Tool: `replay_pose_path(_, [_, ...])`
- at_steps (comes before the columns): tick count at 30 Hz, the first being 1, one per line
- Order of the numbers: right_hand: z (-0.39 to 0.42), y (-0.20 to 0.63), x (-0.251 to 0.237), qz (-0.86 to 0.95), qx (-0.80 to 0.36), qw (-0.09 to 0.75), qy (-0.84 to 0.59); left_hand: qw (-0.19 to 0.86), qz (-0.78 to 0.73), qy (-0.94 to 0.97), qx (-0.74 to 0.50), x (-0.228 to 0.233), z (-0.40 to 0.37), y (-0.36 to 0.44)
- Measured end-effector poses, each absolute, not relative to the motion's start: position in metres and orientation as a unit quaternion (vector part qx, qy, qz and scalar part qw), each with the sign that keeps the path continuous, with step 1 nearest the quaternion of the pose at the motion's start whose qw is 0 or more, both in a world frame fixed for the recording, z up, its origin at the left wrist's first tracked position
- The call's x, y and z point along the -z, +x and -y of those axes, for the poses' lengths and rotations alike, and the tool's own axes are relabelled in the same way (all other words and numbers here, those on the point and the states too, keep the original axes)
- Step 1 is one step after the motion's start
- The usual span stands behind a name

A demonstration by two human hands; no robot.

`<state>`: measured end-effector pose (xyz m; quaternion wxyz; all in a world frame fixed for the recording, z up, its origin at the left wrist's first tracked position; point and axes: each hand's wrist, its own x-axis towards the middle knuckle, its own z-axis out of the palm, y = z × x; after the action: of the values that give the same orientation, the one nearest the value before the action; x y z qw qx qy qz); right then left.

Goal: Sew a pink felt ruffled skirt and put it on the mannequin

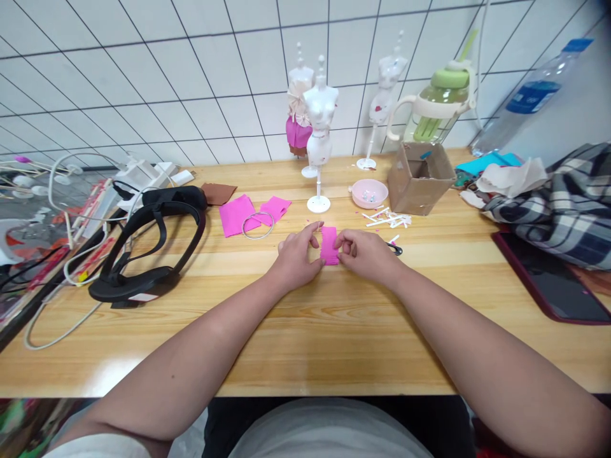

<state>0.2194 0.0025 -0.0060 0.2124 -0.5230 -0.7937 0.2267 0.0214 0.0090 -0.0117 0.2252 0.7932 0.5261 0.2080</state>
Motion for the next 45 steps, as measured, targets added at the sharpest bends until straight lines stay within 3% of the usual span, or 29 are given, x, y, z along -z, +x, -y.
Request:
replay_pose_path(4, [0.004,0.225,0.004,0.878,-0.156,0.166,-0.421,0.225,-0.532,0.787,-0.218,0.017,-0.011,0.021])
replay_pose_path(8, [0.001,0.223,0.006,0.888,-0.128,0.108,-0.428,0.229,-0.532,0.781,-0.235,0.019,-0.012,0.019])
replay_pose_path(12, [-0.001,0.221,0.009,0.879,-0.147,0.138,-0.433,0.224,-0.461,0.808,-0.29,0.012,-0.007,0.016])
replay_pose_path(21, [-0.001,0.22,0.006,0.826,-0.226,0.217,-0.468,0.162,-0.445,0.847,-0.242,0.003,0.003,0.021])
replay_pose_path(32, [-0.002,0.219,0.007,0.769,-0.286,0.252,-0.514,0.215,-0.471,0.807,-0.285,0.005,0.0,0.019])
replay_pose_path(35, [-0.004,0.226,0.002,0.731,-0.36,0.266,-0.515,0.287,-0.442,0.788,-0.318,0.004,0.0,0.014])
replay_pose_path(38, [-0.004,0.243,-0.013,0.673,-0.566,0.244,-0.408,0.43,-0.392,0.724,-0.37,0.004,-0.002,0.006])
replay_pose_path(41, [0.0,0.258,-0.028,0.583,-0.748,0.166,-0.27,0.441,-0.374,0.643,-0.502,0.005,-0.008,-0.003])
replay_pose_path(45, [0.003,0.254,-0.028,0.594,-0.742,0.076,-0.302,0.419,-0.403,0.631,-0.513,0.006,-0.014,-0.007])
